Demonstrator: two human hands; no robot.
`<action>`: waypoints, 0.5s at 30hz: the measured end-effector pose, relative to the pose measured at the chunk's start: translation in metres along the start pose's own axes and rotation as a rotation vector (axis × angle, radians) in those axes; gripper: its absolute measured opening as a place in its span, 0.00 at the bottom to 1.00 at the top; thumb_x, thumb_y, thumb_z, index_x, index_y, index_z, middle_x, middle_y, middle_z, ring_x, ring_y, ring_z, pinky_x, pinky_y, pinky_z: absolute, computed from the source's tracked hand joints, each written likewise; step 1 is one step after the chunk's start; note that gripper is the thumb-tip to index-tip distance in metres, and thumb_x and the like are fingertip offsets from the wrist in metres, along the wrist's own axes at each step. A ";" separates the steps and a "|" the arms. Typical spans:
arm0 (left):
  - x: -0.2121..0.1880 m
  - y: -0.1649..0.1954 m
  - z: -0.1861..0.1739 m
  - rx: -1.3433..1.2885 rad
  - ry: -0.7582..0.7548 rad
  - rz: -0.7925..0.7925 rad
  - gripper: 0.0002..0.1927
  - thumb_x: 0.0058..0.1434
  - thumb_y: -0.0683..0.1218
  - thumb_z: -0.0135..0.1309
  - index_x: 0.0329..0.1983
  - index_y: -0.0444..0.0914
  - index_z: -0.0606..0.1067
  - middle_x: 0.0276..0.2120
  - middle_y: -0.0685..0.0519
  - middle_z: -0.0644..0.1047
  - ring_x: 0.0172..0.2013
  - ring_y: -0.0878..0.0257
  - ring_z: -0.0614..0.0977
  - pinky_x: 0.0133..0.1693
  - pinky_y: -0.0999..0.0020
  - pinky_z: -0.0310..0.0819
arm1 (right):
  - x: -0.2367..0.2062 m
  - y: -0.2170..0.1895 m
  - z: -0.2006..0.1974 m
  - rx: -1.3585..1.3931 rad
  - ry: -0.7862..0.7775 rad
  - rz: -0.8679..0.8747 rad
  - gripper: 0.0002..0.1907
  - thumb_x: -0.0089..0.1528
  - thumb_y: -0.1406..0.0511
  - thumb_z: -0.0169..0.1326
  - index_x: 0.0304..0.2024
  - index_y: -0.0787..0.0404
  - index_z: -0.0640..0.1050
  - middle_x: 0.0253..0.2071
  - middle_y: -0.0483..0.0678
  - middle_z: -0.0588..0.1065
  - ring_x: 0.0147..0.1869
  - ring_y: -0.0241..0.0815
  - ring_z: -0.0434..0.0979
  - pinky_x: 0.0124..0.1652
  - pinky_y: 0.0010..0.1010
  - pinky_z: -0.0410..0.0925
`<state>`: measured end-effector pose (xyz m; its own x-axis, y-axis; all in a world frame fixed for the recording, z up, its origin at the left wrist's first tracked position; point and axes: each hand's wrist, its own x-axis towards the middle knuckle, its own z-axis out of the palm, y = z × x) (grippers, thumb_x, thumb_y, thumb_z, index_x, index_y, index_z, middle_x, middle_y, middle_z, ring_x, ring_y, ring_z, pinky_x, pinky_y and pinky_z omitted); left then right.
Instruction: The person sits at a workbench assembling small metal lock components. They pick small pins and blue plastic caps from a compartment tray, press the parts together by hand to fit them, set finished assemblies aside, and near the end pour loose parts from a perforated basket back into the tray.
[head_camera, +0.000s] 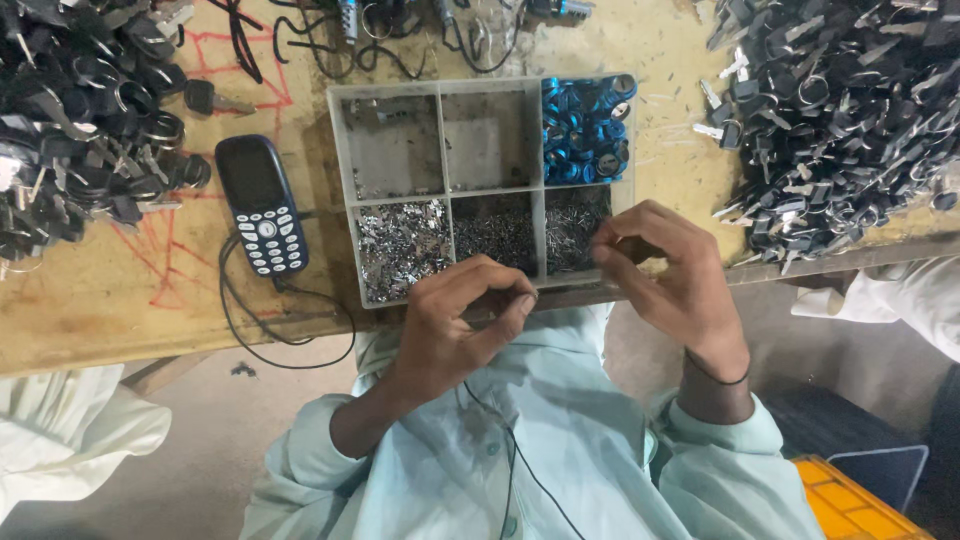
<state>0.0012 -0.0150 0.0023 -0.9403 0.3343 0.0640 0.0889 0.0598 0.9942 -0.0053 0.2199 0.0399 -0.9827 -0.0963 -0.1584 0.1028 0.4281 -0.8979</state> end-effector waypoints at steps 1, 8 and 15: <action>0.000 0.000 0.003 -0.017 0.018 -0.045 0.05 0.63 0.42 0.61 0.40 0.36 0.79 0.35 0.53 0.81 0.34 0.65 0.84 0.38 0.70 0.78 | -0.003 -0.003 0.006 0.311 -0.004 0.071 0.07 0.64 0.77 0.58 0.44 0.68 0.78 0.40 0.51 0.76 0.38 0.37 0.79 0.37 0.27 0.73; -0.007 -0.003 0.016 -0.694 0.056 -0.399 0.08 0.69 0.41 0.54 0.46 0.30 0.76 0.36 0.49 0.81 0.36 0.65 0.85 0.42 0.69 0.86 | -0.024 0.000 0.051 -0.128 0.161 -0.351 0.13 0.60 0.77 0.64 0.45 0.67 0.76 0.43 0.50 0.76 0.42 0.36 0.80 0.40 0.25 0.78; -0.014 -0.001 0.014 -0.655 0.097 -0.275 0.08 0.70 0.40 0.56 0.48 0.28 0.77 0.38 0.48 0.81 0.39 0.64 0.86 0.43 0.69 0.87 | -0.035 0.024 0.057 0.194 0.129 -0.261 0.09 0.63 0.78 0.60 0.45 0.69 0.76 0.45 0.52 0.74 0.44 0.37 0.78 0.43 0.27 0.74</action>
<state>0.0192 -0.0065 -0.0011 -0.9279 0.3016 -0.2193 -0.3426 -0.4573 0.8207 0.0406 0.1825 0.0003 -0.9898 -0.0599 0.1293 -0.1395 0.2238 -0.9646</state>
